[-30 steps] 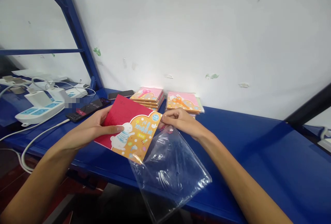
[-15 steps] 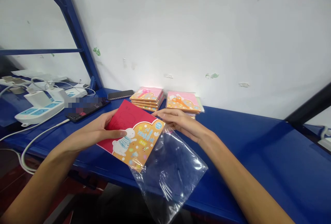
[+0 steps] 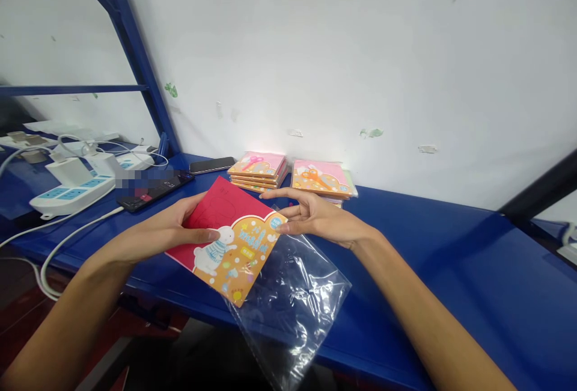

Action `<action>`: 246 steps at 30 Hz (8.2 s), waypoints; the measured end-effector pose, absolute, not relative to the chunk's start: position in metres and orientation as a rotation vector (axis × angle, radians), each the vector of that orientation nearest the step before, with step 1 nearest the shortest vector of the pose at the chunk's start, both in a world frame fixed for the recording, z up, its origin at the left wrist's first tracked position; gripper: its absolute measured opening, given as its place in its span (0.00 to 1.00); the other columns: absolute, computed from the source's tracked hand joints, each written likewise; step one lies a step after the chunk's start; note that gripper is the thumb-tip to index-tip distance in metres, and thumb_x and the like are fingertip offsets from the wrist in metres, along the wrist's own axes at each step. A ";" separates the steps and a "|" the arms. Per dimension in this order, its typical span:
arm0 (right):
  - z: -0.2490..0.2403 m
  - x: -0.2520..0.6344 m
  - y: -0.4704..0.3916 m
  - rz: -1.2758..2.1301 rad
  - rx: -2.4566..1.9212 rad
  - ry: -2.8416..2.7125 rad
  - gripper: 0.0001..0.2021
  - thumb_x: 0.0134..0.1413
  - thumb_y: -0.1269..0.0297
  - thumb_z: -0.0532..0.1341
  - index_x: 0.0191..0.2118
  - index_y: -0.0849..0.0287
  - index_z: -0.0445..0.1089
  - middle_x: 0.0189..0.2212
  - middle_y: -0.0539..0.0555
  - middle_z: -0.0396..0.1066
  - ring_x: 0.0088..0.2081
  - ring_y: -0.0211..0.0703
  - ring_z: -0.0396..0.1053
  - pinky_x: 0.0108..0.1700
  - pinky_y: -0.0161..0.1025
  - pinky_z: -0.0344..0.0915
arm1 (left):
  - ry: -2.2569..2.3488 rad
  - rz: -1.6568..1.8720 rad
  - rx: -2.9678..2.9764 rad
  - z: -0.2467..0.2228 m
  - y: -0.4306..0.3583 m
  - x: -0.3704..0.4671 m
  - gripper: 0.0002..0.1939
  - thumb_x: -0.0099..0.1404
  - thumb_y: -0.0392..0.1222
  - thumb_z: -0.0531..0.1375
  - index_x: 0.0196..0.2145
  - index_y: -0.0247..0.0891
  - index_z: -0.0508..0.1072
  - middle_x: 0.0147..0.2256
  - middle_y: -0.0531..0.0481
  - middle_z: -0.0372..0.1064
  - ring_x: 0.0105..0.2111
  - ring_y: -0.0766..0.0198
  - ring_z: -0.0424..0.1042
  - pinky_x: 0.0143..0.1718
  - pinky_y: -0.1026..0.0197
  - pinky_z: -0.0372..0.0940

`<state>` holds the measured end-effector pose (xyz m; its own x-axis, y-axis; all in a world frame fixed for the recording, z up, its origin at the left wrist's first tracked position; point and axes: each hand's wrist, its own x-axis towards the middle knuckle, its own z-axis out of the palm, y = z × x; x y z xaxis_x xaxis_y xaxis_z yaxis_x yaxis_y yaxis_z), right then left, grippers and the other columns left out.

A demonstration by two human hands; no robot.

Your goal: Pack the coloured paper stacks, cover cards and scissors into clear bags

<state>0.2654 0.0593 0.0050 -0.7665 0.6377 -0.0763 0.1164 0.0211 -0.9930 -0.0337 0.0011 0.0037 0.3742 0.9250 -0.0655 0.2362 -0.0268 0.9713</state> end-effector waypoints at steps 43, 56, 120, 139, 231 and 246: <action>0.003 0.256 0.057 1.534 -0.812 -1.750 0.27 0.52 0.53 0.73 0.55 0.57 0.74 0.38 0.56 0.80 0.39 0.48 0.77 0.43 0.45 0.73 | 0.876 1.313 1.222 0.005 -0.001 -0.030 0.31 0.65 0.59 0.63 0.59 0.40 0.70 0.52 0.41 0.78 0.49 0.49 0.78 0.43 0.59 0.74; 0.001 0.234 0.045 1.253 -0.565 -1.509 0.19 0.55 0.53 0.72 0.51 0.51 0.73 0.47 0.54 0.80 0.46 0.49 0.78 0.47 0.46 0.75 | 0.927 1.507 1.454 -0.005 -0.014 0.008 0.24 0.68 0.47 0.65 0.60 0.44 0.71 0.53 0.45 0.78 0.48 0.51 0.79 0.43 0.59 0.76; 0.104 0.233 0.042 -0.004 -0.853 -2.472 0.14 0.61 0.63 0.64 0.52 0.45 0.74 0.31 0.46 0.79 0.25 0.40 0.73 0.25 0.35 0.59 | 0.779 1.430 1.108 -0.017 -0.005 0.012 0.24 0.65 0.49 0.67 0.56 0.40 0.74 0.48 0.45 0.81 0.40 0.51 0.82 0.37 0.59 0.73; 0.089 0.222 0.045 0.314 -0.769 -2.598 0.15 0.64 0.60 0.63 0.54 0.44 0.74 0.34 0.47 0.79 0.30 0.41 0.75 0.30 0.36 0.62 | 0.796 1.439 1.072 -0.017 -0.005 0.013 0.21 0.63 0.48 0.68 0.52 0.40 0.77 0.42 0.47 0.83 0.37 0.53 0.82 0.35 0.61 0.72; -0.050 0.255 0.040 0.223 -1.125 -2.337 0.23 0.73 0.56 0.51 0.29 0.57 0.76 0.30 0.55 0.77 0.32 0.46 0.74 0.39 0.43 0.66 | 1.541 0.627 2.579 -0.042 0.007 0.016 0.15 0.73 0.39 0.52 0.34 0.39 0.77 0.34 0.45 0.72 0.37 0.55 0.72 0.42 0.54 0.65; -0.060 0.266 0.050 0.228 -1.337 -2.353 0.11 0.66 0.52 0.59 0.43 0.50 0.75 0.36 0.51 0.73 0.34 0.44 0.72 0.34 0.40 0.63 | 1.560 0.841 2.151 -0.059 0.023 0.001 0.10 0.70 0.40 0.54 0.39 0.39 0.75 0.42 0.43 0.73 0.45 0.52 0.69 0.50 0.47 0.64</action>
